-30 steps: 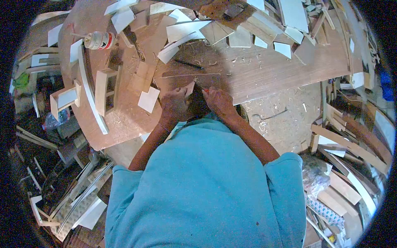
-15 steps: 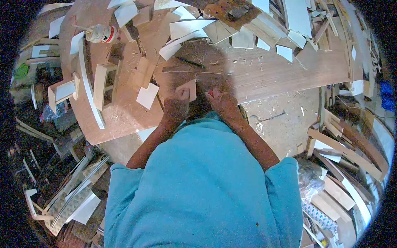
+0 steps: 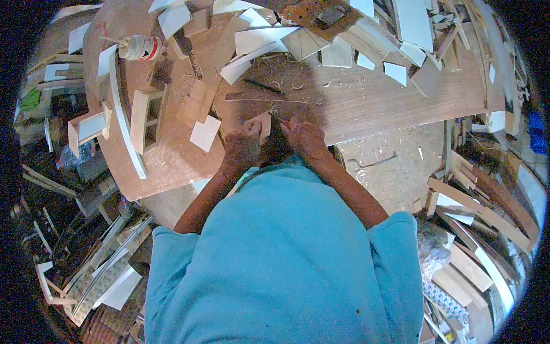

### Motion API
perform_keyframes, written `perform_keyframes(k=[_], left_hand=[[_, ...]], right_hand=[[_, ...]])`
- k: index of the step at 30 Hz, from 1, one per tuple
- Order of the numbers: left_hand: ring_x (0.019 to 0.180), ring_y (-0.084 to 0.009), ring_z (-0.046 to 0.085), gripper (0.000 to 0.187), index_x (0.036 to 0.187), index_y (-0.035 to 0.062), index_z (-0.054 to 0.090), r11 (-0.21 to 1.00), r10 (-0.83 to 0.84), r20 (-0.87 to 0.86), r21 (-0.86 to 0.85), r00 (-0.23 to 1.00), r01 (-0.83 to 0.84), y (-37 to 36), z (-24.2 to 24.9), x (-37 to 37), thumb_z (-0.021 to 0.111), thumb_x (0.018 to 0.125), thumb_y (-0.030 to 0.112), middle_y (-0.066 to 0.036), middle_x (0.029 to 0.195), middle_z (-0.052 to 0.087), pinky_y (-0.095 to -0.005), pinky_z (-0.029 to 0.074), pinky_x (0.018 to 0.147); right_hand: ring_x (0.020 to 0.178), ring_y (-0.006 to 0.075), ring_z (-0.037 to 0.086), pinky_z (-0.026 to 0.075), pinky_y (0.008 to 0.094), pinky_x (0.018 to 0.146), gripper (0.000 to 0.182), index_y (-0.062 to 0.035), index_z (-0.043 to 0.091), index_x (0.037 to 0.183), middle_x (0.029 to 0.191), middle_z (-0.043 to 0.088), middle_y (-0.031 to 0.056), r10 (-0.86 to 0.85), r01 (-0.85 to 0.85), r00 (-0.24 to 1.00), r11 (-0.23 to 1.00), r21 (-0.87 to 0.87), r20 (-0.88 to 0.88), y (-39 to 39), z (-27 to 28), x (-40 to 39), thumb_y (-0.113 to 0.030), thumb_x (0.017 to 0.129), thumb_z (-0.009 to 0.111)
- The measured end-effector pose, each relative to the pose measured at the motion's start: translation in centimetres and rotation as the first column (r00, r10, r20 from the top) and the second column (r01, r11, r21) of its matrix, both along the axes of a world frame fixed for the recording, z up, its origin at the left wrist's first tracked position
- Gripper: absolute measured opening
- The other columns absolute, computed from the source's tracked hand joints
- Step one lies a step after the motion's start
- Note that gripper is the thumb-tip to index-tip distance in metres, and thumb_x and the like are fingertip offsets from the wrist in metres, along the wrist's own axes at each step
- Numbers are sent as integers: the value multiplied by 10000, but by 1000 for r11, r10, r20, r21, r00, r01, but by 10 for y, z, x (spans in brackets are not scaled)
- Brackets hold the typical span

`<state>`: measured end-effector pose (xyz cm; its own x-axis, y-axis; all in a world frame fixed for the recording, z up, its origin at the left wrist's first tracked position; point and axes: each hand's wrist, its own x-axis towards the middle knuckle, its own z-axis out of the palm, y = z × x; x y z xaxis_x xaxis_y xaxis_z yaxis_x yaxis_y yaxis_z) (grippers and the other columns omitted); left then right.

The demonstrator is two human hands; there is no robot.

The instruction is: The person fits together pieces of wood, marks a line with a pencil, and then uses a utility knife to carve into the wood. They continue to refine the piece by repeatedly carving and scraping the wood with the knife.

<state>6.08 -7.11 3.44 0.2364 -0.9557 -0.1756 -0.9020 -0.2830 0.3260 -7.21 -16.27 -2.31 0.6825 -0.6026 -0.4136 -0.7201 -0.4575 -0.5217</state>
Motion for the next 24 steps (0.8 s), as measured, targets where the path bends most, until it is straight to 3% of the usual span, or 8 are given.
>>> perform_keyframes(k=[7, 11, 14, 17, 19, 24], left_hand=[[659, -263, 571, 105, 746, 18, 505, 999, -21, 11, -35, 1000, 22, 0, -1, 1, 498, 648, 52, -124, 707, 546, -335, 457, 520], [671, -263, 569, 128, 752, 17, 506, 999, -10, 30, 45, 999, 9, 0, -3, -1, 512, 634, 66, -124, 719, 547, -339, 456, 522], [667, -264, 570, 126, 754, 20, 508, 1000, 1, 78, 13, 997, -2, -1, 0, -4, 509, 640, 72, -122, 718, 547, -344, 458, 521], [656, -264, 571, 110, 756, 26, 512, 997, 17, 87, 76, 996, -23, -3, 7, -3, 499, 653, 64, -115, 718, 549, -345, 459, 523], [638, -263, 571, 107, 753, 27, 512, 991, 10, 96, 130, 995, -22, -2, 4, -5, 503, 650, 57, -109, 710, 549, -348, 463, 520], [638, -260, 577, 112, 749, 28, 512, 998, 17, 57, 62, 998, -21, -1, -4, 0, 513, 639, 51, -107, 723, 554, -342, 467, 503]], right_hand=[[580, 296, 593, 470, 394, 471, 372, -38, 526, 758, 608, 579, 154, 14, -12, 1000, 989, -149, 17, 4, 1, 13, -389, 826, 426], [572, 295, 591, 470, 392, 468, 338, -40, 531, 774, 602, 576, 151, -3, 0, 999, 995, -98, -35, 5, 3, 15, -361, 828, 439], [573, 309, 586, 472, 411, 498, 323, -45, 538, 770, 604, 572, 161, -47, 57, 997, 985, -161, 65, 8, 5, 13, -349, 826, 447], [572, 325, 579, 467, 420, 497, 327, -39, 539, 748, 603, 565, 173, -64, 85, 978, 992, -99, 197, 6, 11, 9, -342, 827, 445], [674, 346, 583, 459, 456, 578, 327, -43, 530, 811, 682, 580, 194, -106, 106, 994, 994, 38, 6, 9, 14, 2, -360, 821, 450], [671, 351, 583, 460, 455, 580, 314, -42, 516, 803, 686, 584, 190, -93, 94, 994, 995, 20, -64, 10, 7, 8, -350, 821, 457]])
